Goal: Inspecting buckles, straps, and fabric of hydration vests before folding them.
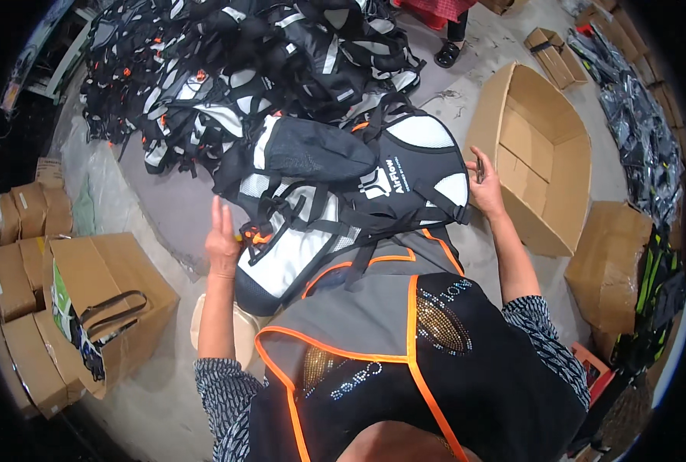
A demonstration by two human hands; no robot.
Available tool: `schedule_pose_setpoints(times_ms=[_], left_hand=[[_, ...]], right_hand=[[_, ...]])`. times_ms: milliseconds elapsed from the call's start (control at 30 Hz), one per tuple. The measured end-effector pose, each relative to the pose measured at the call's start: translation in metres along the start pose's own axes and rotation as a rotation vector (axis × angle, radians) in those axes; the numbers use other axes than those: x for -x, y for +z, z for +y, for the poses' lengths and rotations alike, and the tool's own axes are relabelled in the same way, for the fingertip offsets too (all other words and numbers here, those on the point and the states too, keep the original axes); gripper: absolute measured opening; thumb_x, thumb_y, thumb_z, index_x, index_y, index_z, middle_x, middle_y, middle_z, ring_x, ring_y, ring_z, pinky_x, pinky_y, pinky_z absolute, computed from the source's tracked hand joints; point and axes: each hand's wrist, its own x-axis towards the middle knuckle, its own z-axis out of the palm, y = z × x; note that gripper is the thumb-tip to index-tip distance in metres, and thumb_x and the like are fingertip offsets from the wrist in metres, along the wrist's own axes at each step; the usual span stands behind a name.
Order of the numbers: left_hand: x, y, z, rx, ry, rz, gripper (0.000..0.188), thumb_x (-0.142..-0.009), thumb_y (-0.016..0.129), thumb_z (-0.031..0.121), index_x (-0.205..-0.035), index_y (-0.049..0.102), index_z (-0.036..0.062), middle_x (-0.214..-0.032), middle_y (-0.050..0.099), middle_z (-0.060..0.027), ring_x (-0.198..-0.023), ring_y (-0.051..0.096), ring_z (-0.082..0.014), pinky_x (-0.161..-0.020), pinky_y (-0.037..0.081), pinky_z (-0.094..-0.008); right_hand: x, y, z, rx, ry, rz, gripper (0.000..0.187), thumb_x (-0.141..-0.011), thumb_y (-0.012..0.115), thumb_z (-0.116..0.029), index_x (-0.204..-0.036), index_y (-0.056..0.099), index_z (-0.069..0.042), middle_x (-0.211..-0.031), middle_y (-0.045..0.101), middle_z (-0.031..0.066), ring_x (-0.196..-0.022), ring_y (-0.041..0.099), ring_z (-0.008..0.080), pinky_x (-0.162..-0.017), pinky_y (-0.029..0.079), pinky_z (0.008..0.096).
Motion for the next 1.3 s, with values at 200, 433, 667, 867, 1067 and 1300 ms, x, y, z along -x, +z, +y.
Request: schedule_pose_setpoints(times_ms=[200,433,667,867,1067,1300], left_hand=[[-0.045,-0.014,0.015,0.036,0.371,-0.285,0.057,-0.072,0.059,-0.001,-0.126,0.051,0.0128,-0.133,0.048,-0.0091,-0.078,0.064,-0.0198,-0.059,0.049,-0.0248],[-0.055,-0.024,0.016,0.288,0.341,-0.275,0.045,-0.072,0.060,0.002,-0.115,0.060,0.0139,-0.123,0.056,-0.0076,-0.075,0.064,-0.0175,-0.060,0.048,-0.0236],[-0.101,-0.068,0.003,0.685,0.122,-0.295,0.038,-0.071,0.061,0.002,-0.108,0.061,0.0012,-0.103,0.065,-0.0072,-0.077,0.061,-0.0175,-0.072,0.047,-0.0231],[-0.170,-0.140,-0.013,1.149,-0.312,-0.342,0.038,-0.071,0.066,0.008,-0.107,0.059,-0.0019,-0.097,0.063,-0.0084,-0.084,0.058,-0.0160,-0.079,0.045,-0.0246],[-0.176,-0.187,-0.049,1.648,-0.357,-0.206,0.034,-0.079,0.056,0.011,-0.111,0.057,-0.0015,-0.099,0.063,-0.0124,-0.084,0.060,-0.0172,-0.081,0.045,-0.0236],[-0.184,-0.157,0.007,1.474,-0.902,-0.544,0.026,-0.073,0.059,0.010,-0.096,0.060,-0.0020,-0.082,0.064,-0.0095,-0.059,0.059,-0.0154,-0.053,0.044,-0.0193]], right_hand=[[0.001,-0.006,-0.019,0.141,-0.172,-0.157,0.059,-0.072,0.049,0.013,-0.128,0.049,-0.004,-0.107,0.062,0.0062,-0.083,0.058,0.0121,-0.077,0.044,0.0202],[-0.002,-0.012,-0.014,0.106,-0.255,-0.196,0.047,-0.073,0.047,0.013,-0.117,0.057,0.000,-0.112,0.062,0.0088,-0.099,0.057,0.0163,-0.089,0.042,0.0220],[-0.039,-0.001,-0.048,-0.084,-0.419,-0.156,0.027,-0.078,0.051,-0.002,-0.103,0.063,0.000,-0.112,0.062,0.0117,-0.099,0.058,0.0204,-0.089,0.043,0.0276],[-0.057,0.002,-0.114,-0.514,-0.184,-0.023,0.027,-0.080,0.051,-0.005,-0.105,0.059,-0.001,-0.104,0.063,0.0097,-0.088,0.061,0.0173,-0.078,0.047,0.0240],[-0.084,-0.036,-0.118,-0.740,-0.416,-0.171,0.025,-0.083,0.058,-0.004,-0.107,0.056,-0.001,-0.090,0.063,0.0050,-0.071,0.058,0.0086,-0.059,0.044,0.0164],[-0.035,-0.018,-0.161,-0.622,-0.058,-0.239,0.016,-0.083,0.061,-0.006,-0.099,0.057,-0.004,-0.078,0.058,-0.0016,-0.054,0.048,0.0047,-0.047,0.036,0.0149]])
